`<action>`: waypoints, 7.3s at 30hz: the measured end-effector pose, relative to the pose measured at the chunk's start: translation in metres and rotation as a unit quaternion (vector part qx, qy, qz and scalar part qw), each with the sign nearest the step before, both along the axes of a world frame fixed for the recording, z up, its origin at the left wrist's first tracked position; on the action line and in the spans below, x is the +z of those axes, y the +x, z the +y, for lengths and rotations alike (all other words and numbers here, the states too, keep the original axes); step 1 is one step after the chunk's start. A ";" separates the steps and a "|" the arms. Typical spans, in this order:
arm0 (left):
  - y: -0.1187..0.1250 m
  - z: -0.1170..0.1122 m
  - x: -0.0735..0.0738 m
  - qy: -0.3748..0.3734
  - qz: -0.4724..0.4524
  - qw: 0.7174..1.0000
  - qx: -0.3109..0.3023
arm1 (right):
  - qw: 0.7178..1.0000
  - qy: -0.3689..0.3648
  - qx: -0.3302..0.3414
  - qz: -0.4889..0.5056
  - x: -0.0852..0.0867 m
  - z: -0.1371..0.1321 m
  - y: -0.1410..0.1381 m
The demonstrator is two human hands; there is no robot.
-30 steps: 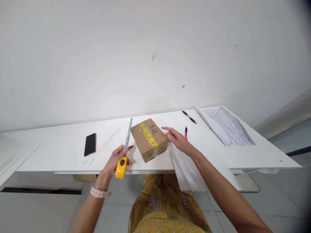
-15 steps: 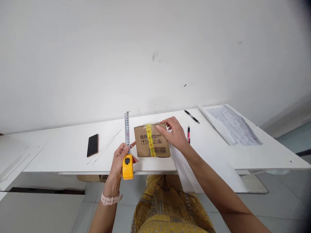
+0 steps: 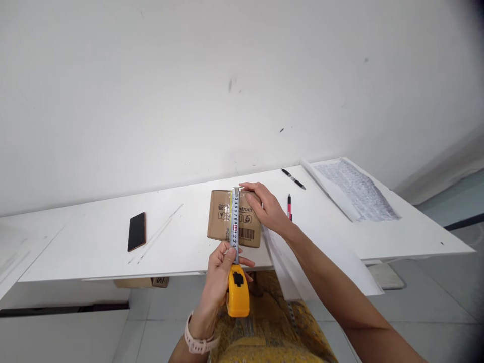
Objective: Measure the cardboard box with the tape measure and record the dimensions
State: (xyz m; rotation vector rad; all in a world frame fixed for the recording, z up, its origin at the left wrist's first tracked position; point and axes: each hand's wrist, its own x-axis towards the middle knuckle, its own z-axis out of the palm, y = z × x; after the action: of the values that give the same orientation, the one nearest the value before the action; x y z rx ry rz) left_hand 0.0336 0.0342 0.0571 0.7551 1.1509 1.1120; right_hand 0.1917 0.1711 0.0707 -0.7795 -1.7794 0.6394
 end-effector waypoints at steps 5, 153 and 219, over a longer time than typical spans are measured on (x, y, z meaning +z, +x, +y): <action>-0.004 0.002 0.000 -0.004 0.016 1.000 0.001 | 0.999 0.045 -0.005 -0.020 0.000 0.002 -0.001; 0.105 0.150 -0.115 0.302 0.646 0.658 -0.241 | 0.953 -0.243 -0.180 0.010 -0.132 0.086 0.059; 0.106 0.150 -0.112 0.304 0.686 0.616 -0.240 | 0.942 -0.261 -0.210 0.014 -0.128 0.085 0.058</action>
State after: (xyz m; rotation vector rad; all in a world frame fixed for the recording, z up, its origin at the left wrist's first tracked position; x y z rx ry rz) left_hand 0.1392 0.1846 -0.0554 2.5711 1.5668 0.2235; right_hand 0.2502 0.2559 -0.0568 -1.4550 -1.3573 0.8329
